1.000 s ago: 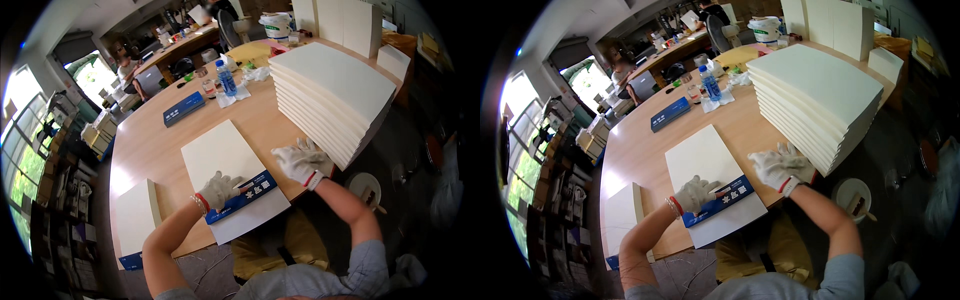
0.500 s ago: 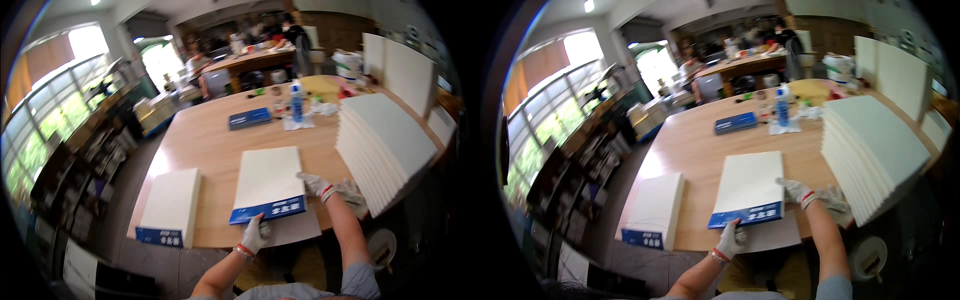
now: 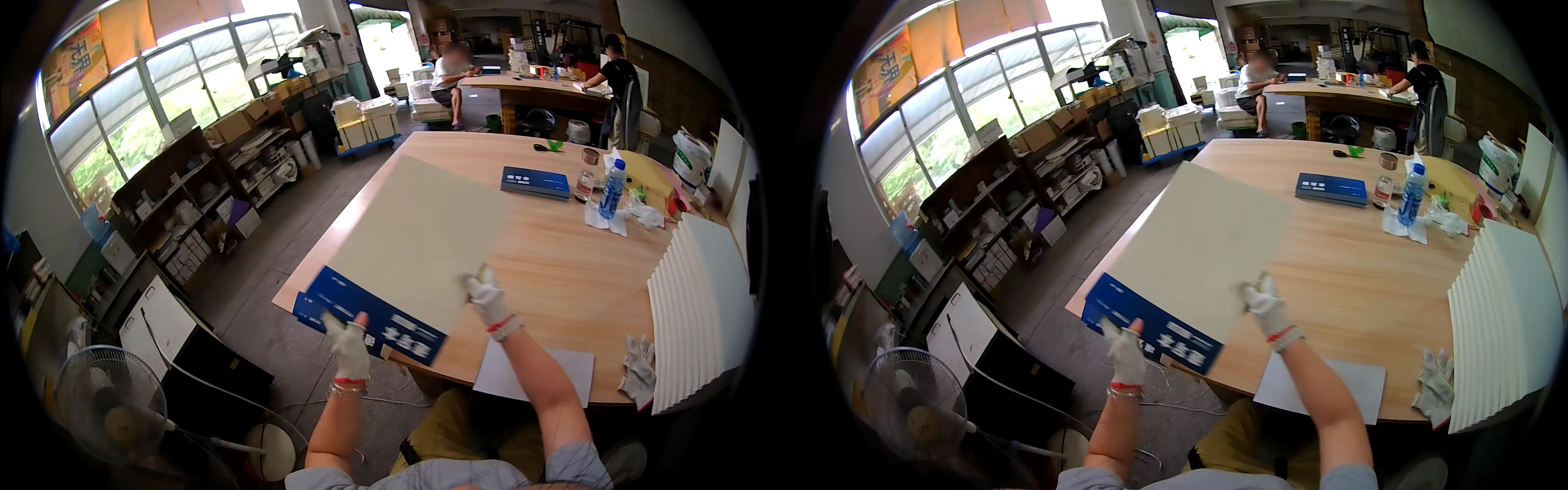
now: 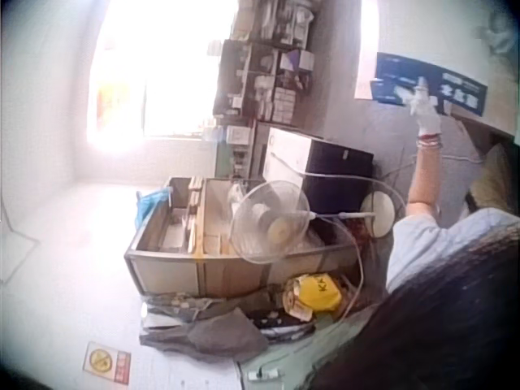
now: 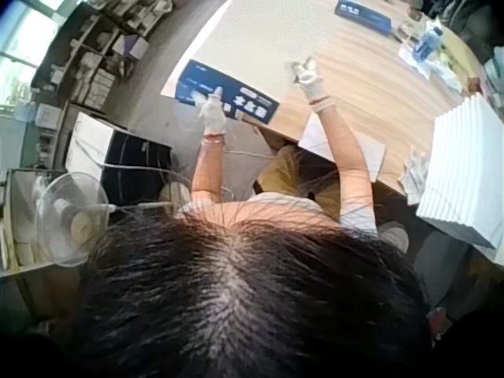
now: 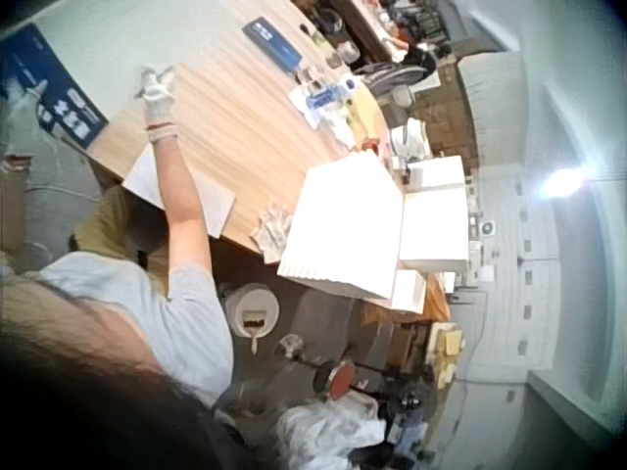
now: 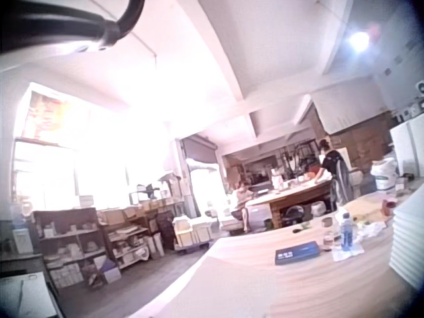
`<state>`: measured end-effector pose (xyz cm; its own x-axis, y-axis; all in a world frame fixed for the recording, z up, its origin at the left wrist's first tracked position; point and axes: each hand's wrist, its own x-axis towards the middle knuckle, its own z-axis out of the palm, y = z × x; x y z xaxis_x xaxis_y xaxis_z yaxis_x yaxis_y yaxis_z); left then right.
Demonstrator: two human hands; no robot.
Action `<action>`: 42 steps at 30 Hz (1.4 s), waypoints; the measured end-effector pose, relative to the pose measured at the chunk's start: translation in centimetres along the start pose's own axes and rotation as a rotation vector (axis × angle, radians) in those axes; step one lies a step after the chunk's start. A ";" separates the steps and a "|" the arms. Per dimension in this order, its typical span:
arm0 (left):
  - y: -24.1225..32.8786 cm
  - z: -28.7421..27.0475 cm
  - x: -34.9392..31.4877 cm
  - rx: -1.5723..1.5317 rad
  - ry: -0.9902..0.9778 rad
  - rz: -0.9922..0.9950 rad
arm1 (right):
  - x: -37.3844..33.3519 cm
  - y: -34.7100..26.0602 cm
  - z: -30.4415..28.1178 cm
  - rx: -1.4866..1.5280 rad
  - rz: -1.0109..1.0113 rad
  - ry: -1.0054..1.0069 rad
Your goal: The person assembles notebooks by inserting white paper sheets into blue covers. They repeatedly pick a sheet, slide it into a cover, and place the completed unit on a growing stack. The process continues with multiple units throughout the clip.
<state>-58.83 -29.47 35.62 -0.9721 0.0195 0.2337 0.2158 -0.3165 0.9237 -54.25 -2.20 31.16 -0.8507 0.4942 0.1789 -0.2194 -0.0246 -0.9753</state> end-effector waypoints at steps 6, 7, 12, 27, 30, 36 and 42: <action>-5.3 -6.7 5.3 0.906 0.390 -0.028 | 3.6 1.9 10.5 -0.665 0.203 -0.032; -5.6 -7.0 5.2 0.846 0.333 -0.133 | 3.7 1.4 10.6 -0.681 0.251 -0.074; -6.6 -6.6 5.2 0.643 0.377 -0.046 | 3.9 -0.3 10.7 -0.823 0.310 -0.142; -9.1 4.7 -13.7 0.432 -0.047 -0.077 | 0.3 2.8 10.0 -1.261 -0.637 -0.211; -8.2 5.5 -21.6 0.345 -0.580 0.182 | -1.1 0.6 7.8 -1.140 -0.596 -0.213; -2.2 11.1 -16.6 0.073 -0.966 0.458 | -9.0 -3.6 -10.2 -0.744 -0.416 -0.097; 3.8 27.4 -20.6 -0.017 -1.671 -0.141 | -23.9 -6.4 -27.6 -0.853 -0.050 0.485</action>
<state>-35.44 -5.06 42.68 0.1786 0.9614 0.2093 0.1295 -0.2339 0.9636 -19.33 10.18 29.51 -0.5196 0.7857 0.3357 0.3311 0.5473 -0.7687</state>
